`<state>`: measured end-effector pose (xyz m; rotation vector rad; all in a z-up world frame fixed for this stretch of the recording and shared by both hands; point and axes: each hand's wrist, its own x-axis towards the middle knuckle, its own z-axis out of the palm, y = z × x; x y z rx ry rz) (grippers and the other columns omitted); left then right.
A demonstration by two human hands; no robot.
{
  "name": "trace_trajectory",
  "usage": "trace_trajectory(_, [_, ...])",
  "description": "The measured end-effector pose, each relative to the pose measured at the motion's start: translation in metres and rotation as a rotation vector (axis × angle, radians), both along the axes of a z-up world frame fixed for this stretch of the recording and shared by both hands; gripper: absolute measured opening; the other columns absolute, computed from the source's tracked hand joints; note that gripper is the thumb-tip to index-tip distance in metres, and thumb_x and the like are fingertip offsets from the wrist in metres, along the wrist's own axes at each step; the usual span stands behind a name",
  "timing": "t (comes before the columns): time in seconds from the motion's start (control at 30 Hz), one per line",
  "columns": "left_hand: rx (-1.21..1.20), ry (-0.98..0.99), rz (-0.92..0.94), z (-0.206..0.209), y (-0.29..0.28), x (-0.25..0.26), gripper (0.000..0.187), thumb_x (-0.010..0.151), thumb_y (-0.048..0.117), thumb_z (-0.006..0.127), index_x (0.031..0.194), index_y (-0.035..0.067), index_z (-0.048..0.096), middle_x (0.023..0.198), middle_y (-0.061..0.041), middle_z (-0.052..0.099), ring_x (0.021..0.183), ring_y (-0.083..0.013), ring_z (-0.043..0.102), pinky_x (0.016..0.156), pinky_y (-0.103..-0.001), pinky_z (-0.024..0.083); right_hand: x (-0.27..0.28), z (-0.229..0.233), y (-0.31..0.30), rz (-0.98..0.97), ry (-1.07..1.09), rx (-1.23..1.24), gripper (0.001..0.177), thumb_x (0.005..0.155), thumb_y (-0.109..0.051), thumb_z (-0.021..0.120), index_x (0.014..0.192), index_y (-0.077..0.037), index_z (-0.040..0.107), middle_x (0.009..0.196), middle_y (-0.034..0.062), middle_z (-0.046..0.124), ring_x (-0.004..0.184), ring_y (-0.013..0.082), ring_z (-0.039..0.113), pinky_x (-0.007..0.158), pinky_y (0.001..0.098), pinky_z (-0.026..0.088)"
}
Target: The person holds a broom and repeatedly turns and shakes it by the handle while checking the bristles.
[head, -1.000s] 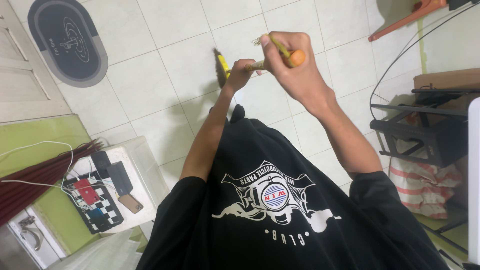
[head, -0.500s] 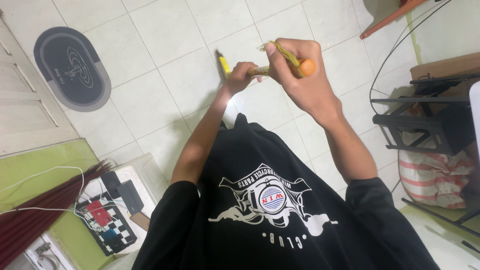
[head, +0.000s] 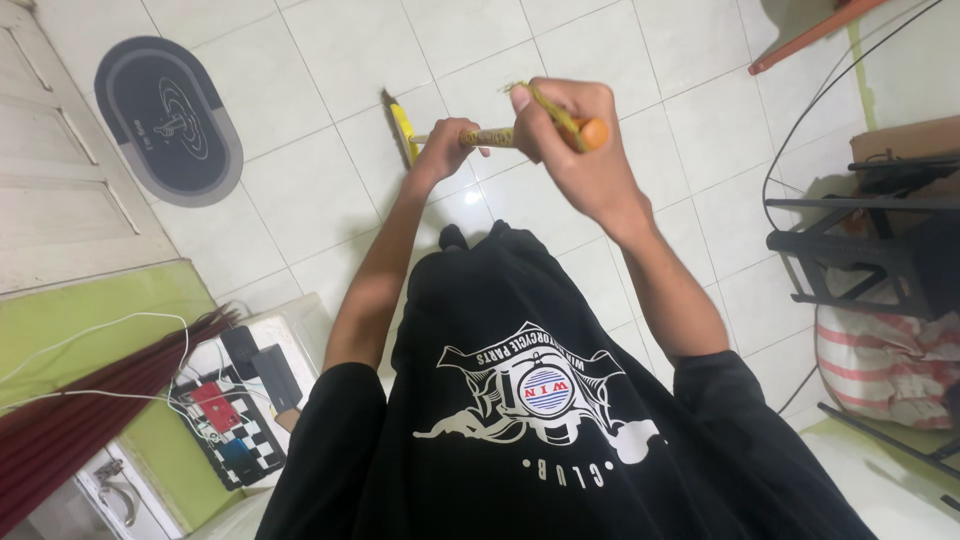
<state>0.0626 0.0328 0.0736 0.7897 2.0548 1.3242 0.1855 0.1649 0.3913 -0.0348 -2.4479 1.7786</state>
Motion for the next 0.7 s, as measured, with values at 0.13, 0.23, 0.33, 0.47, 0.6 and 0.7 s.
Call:
trace_trajectory(0.13, [0.097, 0.015, -0.016, -0.016, -0.005, 0.006, 0.021, 0.088, 0.002, 0.059, 0.082, 0.010, 0.077, 0.078, -0.008, 0.073, 0.071, -0.0187, 0.065, 0.068, -0.034, 0.051, -0.006, -0.009, -0.003, -0.056, -0.013, -0.026, 0.044, 0.112, -0.019, 0.052, 0.071, -0.004, 0.051, 0.062, 0.0003, 0.054, 0.057, 0.0070, 0.044, 0.054, 0.0268, 0.036])
trace_trajectory(0.23, [0.044, -0.027, -0.020, -0.041, 0.010, 0.010, 0.022, 0.090, 0.003, 0.059, 0.080, 0.010, 0.078, 0.075, -0.010, 0.070, 0.070, -0.0193, 0.063, 0.069, -0.034, 0.051, -0.004, -0.009, -0.004, -0.101, -0.034, -0.008, 0.044, 0.111, -0.019, 0.052, 0.069, -0.004, 0.053, 0.060, 0.0011, 0.053, 0.056, 0.0067, 0.044, 0.053, 0.0267, 0.036])
trace_trajectory(0.33, [0.121, 0.040, -0.028, -0.063, 0.031, 0.015, 0.025, 0.098, 0.008, 0.061, 0.082, 0.011, 0.079, 0.071, -0.011, 0.067, 0.064, -0.0208, 0.059, 0.064, -0.035, 0.048, -0.007, -0.015, -0.011, -0.153, -0.066, 0.013, 0.046, 0.110, -0.021, 0.052, 0.068, -0.004, 0.050, 0.059, -0.0002, 0.050, 0.055, 0.0058, 0.042, 0.051, 0.0267, 0.035])
trace_trajectory(0.47, [0.467, -0.037, -0.081, -0.064, 0.030, 0.019, 0.022, 0.089, 0.000, 0.053, 0.091, 0.008, 0.074, 0.081, -0.008, 0.074, 0.074, -0.0199, 0.068, 0.069, -0.033, 0.052, -0.008, -0.016, -0.031, -0.177, -0.062, 0.140, 0.047, 0.112, -0.020, 0.056, 0.070, -0.001, 0.046, 0.061, 0.0021, 0.038, 0.060, 0.0090, 0.033, 0.053, 0.0288, 0.029])
trace_trajectory(0.6, [0.171, -0.007, -0.135, -0.030, 0.045, 0.022, 0.016, 0.091, 0.004, 0.063, 0.083, 0.010, 0.076, 0.075, -0.010, 0.071, 0.066, -0.0228, 0.064, 0.063, -0.036, 0.047, 0.000, -0.010, -0.009, -0.230, -0.030, 0.056, 0.037, 0.110, -0.017, 0.055, 0.075, -0.003, 0.054, 0.062, -0.0014, 0.046, 0.058, 0.0062, 0.039, 0.051, 0.0276, 0.032])
trace_trajectory(0.7, [0.006, -0.055, -0.055, -0.002, 0.054, 0.024, 0.021, 0.094, 0.006, 0.063, 0.080, 0.012, 0.077, 0.078, -0.009, 0.072, 0.071, -0.0241, 0.066, 0.067, -0.037, 0.050, 0.010, -0.004, 0.010, -0.292, 0.070, -0.138, 0.040, 0.110, -0.016, 0.054, 0.073, -0.004, 0.049, 0.062, -0.0008, 0.046, 0.055, 0.0079, 0.043, 0.051, 0.0287, 0.036])
